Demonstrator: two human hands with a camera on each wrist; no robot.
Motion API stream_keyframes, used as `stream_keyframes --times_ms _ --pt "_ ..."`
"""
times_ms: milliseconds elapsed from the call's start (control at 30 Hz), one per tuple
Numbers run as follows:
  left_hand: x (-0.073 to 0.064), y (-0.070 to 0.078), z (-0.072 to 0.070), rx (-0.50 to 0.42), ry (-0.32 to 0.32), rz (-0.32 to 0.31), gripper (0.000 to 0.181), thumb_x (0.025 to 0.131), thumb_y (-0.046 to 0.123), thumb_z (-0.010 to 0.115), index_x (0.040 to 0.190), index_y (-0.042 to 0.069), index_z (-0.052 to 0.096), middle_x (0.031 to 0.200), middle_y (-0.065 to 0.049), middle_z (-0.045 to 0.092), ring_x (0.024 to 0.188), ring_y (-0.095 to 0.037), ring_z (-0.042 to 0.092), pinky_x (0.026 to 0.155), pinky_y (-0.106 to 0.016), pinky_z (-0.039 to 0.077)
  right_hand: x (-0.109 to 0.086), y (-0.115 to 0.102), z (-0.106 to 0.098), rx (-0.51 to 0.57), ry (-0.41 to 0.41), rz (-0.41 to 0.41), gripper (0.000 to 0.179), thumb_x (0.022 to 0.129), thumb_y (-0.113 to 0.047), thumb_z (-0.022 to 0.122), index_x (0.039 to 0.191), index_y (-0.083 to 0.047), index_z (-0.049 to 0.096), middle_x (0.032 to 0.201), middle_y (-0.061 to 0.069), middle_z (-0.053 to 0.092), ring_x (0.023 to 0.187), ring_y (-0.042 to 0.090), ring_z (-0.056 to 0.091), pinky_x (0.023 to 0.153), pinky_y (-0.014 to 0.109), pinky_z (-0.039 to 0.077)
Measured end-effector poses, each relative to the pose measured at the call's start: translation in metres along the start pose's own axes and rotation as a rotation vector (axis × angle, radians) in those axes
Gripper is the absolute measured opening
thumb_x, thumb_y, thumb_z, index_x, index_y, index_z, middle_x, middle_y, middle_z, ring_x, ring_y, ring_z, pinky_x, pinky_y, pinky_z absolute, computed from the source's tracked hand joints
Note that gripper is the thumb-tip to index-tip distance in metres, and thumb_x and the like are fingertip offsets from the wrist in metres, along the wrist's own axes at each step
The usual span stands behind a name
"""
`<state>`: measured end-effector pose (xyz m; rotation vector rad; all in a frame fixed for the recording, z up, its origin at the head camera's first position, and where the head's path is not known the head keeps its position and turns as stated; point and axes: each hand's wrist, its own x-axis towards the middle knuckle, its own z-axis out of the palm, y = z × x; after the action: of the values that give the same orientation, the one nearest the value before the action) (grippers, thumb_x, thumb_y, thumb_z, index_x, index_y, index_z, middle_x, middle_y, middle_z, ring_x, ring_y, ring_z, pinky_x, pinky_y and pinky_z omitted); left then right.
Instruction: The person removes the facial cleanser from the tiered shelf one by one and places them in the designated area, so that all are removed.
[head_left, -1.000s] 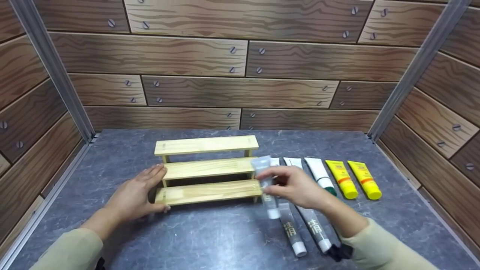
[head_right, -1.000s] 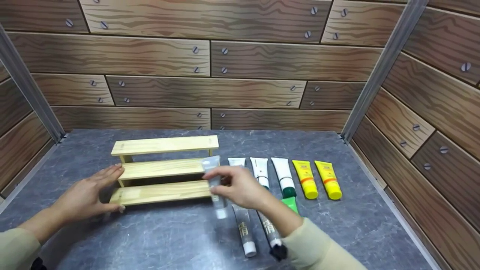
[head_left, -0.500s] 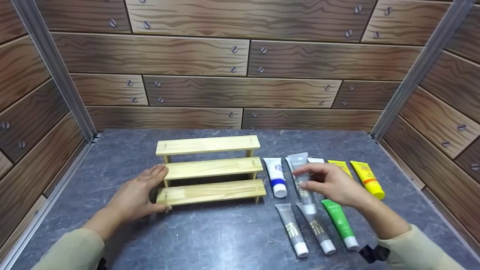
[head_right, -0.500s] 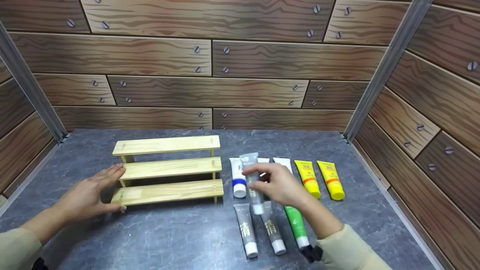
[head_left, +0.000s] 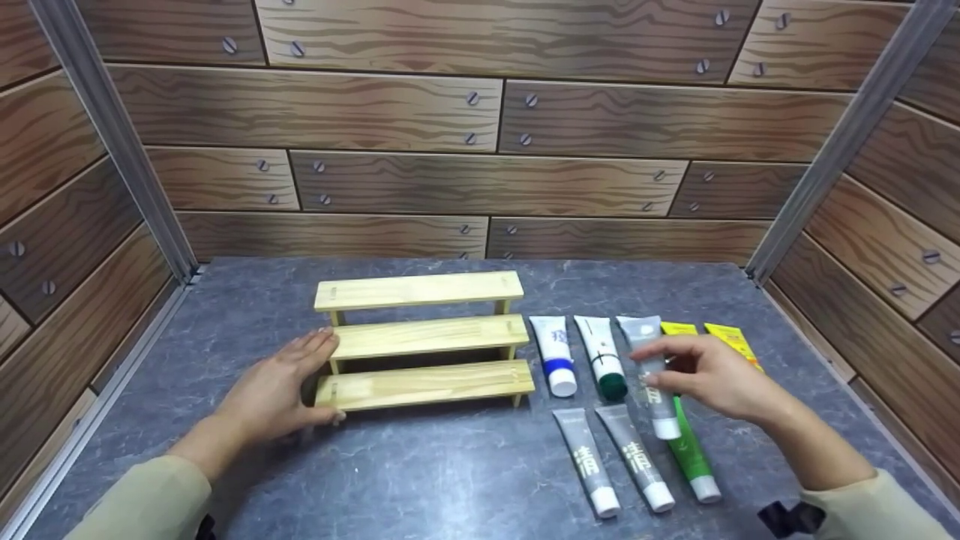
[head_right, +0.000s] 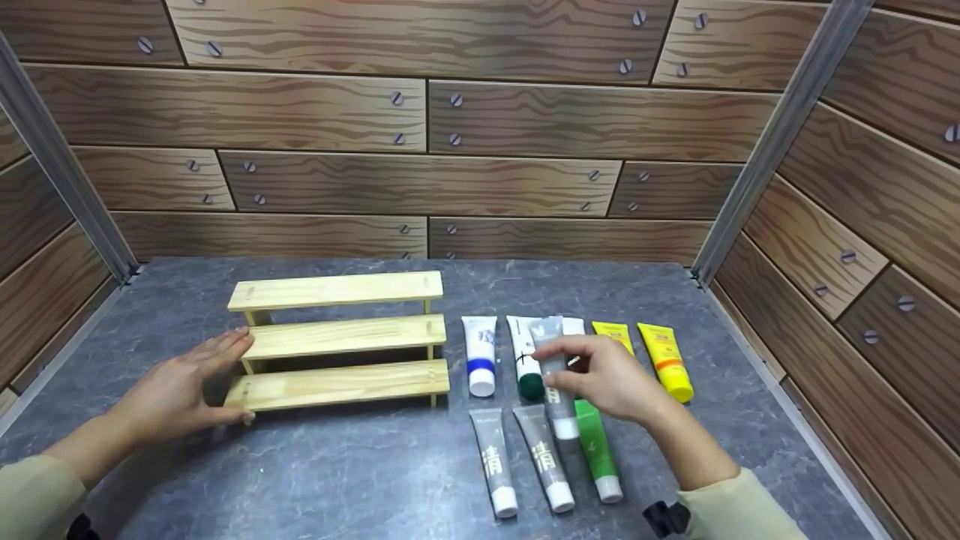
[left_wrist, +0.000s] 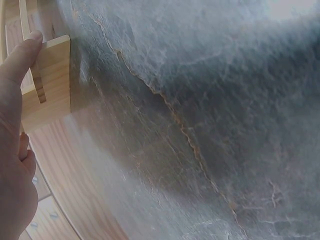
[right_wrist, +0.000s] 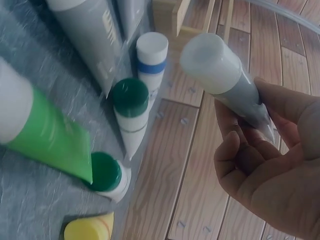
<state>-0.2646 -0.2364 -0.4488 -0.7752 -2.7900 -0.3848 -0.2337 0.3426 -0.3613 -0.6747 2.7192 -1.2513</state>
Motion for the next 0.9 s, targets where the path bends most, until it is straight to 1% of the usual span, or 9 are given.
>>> stream_keyframes --times_ms 33,67,200,267,333,433,600,733,900 --pt "0.000 0.000 0.000 0.000 0.002 0.000 0.107 0.079 0.058 0.088 0.160 0.003 0.044 0.165 -0.020 0.042 0.146 -0.048 0.045 0.114 -0.066 0.043 -0.001 0.001 -0.002 -0.008 0.002 -0.002 0.033 0.096 -0.009 0.077 0.128 0.002 0.073 0.106 0.010 0.072 0.076 0.008 0.061 0.063 0.023 0.056" --pt "0.001 0.000 0.000 0.001 0.003 0.000 0.107 0.079 0.058 0.088 0.160 0.003 0.044 0.165 -0.020 0.042 0.146 -0.048 0.045 0.114 -0.066 0.043 -0.002 0.003 -0.003 -0.015 0.004 -0.002 0.033 0.096 -0.008 0.077 0.127 0.001 0.073 0.106 0.010 0.071 0.075 0.007 0.059 0.062 0.022 0.055" --pt "0.002 0.000 0.000 -0.001 0.007 0.001 0.108 0.079 0.059 0.088 0.160 0.004 0.044 0.165 -0.019 0.042 0.146 -0.048 0.045 0.113 -0.067 0.044 -0.006 0.010 -0.009 -0.017 0.011 0.001 0.033 0.094 -0.006 0.079 0.125 0.003 0.074 0.100 0.008 0.069 0.069 0.005 0.055 0.056 0.021 0.051" --pt "0.002 0.000 -0.001 -0.005 0.013 0.006 0.107 0.079 0.057 0.089 0.160 0.003 0.045 0.164 -0.020 0.042 0.146 -0.048 0.045 0.114 -0.066 0.043 -0.008 0.013 -0.012 -0.006 0.004 0.020 0.033 0.094 -0.006 0.079 0.125 0.003 0.074 0.098 0.006 0.068 0.068 0.005 0.054 0.055 0.020 0.051" --pt "0.002 -0.001 0.000 -0.010 0.019 0.012 0.106 0.079 0.056 0.089 0.159 0.002 0.045 0.164 -0.020 0.043 0.145 -0.048 0.046 0.115 -0.064 0.043 -0.010 0.017 -0.015 0.006 -0.011 0.037 0.033 0.094 -0.006 0.079 0.125 0.004 0.073 0.100 0.007 0.068 0.070 0.005 0.056 0.057 0.020 0.053" --pt "0.002 -0.001 0.000 -0.019 0.019 0.014 0.106 0.079 0.055 0.089 0.159 0.001 0.045 0.164 -0.020 0.043 0.146 -0.047 0.045 0.118 -0.062 0.040 -0.012 0.024 -0.021 0.009 -0.037 0.041 0.032 0.095 -0.006 0.078 0.125 0.004 0.073 0.108 0.011 0.069 0.075 0.005 0.059 0.062 0.021 0.055" --pt "0.002 -0.001 0.000 -0.022 0.012 0.011 0.106 0.080 0.055 0.089 0.160 0.002 0.045 0.164 -0.020 0.042 0.147 -0.047 0.045 0.118 -0.063 0.040 -0.018 0.038 -0.031 0.009 -0.064 0.049 0.032 0.096 -0.007 0.077 0.126 0.004 0.072 0.114 0.017 0.070 0.081 0.008 0.064 0.068 0.025 0.060" --pt "0.001 0.000 0.001 -0.018 0.008 0.011 0.106 0.079 0.055 0.089 0.160 0.002 0.045 0.164 -0.020 0.042 0.146 -0.048 0.045 0.116 -0.064 0.041 -0.025 0.050 -0.038 0.003 -0.091 0.089 0.037 0.097 -0.010 0.076 0.130 0.004 0.069 0.120 0.019 0.070 0.089 0.013 0.068 0.075 0.027 0.062" --pt "0.001 -0.001 0.001 -0.015 0.010 0.010 0.106 0.079 0.056 0.089 0.159 0.002 0.045 0.164 -0.020 0.042 0.146 -0.047 0.045 0.116 -0.064 0.041 -0.030 0.064 -0.045 -0.018 -0.115 0.148 0.039 0.098 -0.014 0.075 0.133 0.002 0.068 0.122 0.018 0.069 0.095 0.018 0.065 0.079 0.030 0.061"
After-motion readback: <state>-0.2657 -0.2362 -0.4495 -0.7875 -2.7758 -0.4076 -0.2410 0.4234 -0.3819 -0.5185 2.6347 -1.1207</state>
